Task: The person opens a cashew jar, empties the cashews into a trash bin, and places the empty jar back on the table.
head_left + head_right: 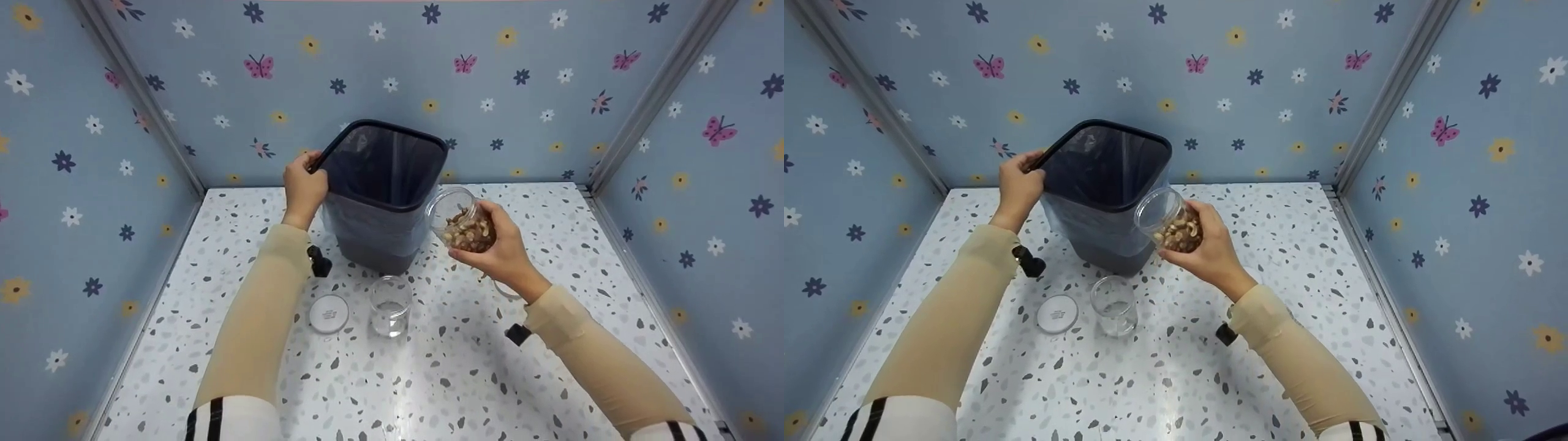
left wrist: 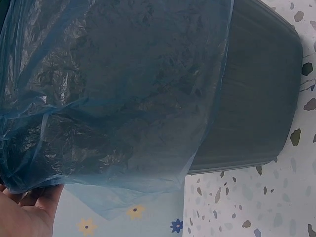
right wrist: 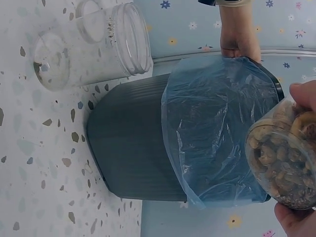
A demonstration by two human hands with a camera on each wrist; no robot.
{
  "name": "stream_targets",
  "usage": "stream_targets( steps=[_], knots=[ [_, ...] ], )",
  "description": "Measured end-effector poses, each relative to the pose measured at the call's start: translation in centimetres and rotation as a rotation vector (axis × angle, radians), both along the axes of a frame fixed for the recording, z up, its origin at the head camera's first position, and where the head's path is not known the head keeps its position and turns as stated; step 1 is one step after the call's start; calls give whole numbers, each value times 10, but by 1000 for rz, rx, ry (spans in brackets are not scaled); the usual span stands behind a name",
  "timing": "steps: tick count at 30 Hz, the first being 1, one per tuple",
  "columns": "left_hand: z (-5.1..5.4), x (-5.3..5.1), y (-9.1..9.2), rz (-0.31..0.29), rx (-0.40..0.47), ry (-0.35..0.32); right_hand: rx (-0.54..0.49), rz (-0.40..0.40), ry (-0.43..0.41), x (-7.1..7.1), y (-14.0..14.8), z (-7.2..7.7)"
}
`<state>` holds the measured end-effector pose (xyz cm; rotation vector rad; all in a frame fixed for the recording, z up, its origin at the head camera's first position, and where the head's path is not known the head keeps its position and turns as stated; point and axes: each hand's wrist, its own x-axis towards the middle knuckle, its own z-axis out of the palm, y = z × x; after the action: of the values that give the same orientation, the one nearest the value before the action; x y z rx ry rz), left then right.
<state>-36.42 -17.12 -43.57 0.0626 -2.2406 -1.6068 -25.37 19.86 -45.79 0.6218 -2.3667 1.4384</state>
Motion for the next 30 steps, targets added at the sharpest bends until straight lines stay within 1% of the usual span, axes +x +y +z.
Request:
stream_targets(
  steps=[4, 10, 18, 25, 30],
  knots=[
    [1, 0, -1, 3, 1, 3, 2, 3, 9, -2, 0, 6],
    [2, 2, -1, -3, -8, 3, 22, -13, 31, -6, 2, 11],
    [1, 2, 0, -5, -4, -2, -1, -24, 23, -8, 4, 17],
    [2, 1, 1, 0, -1, 16, 23, -34, 73, -10, 4, 24],
    [1, 1, 0, 9, 5, 5, 20, -37, 70, -13, 5, 31]
  ],
)
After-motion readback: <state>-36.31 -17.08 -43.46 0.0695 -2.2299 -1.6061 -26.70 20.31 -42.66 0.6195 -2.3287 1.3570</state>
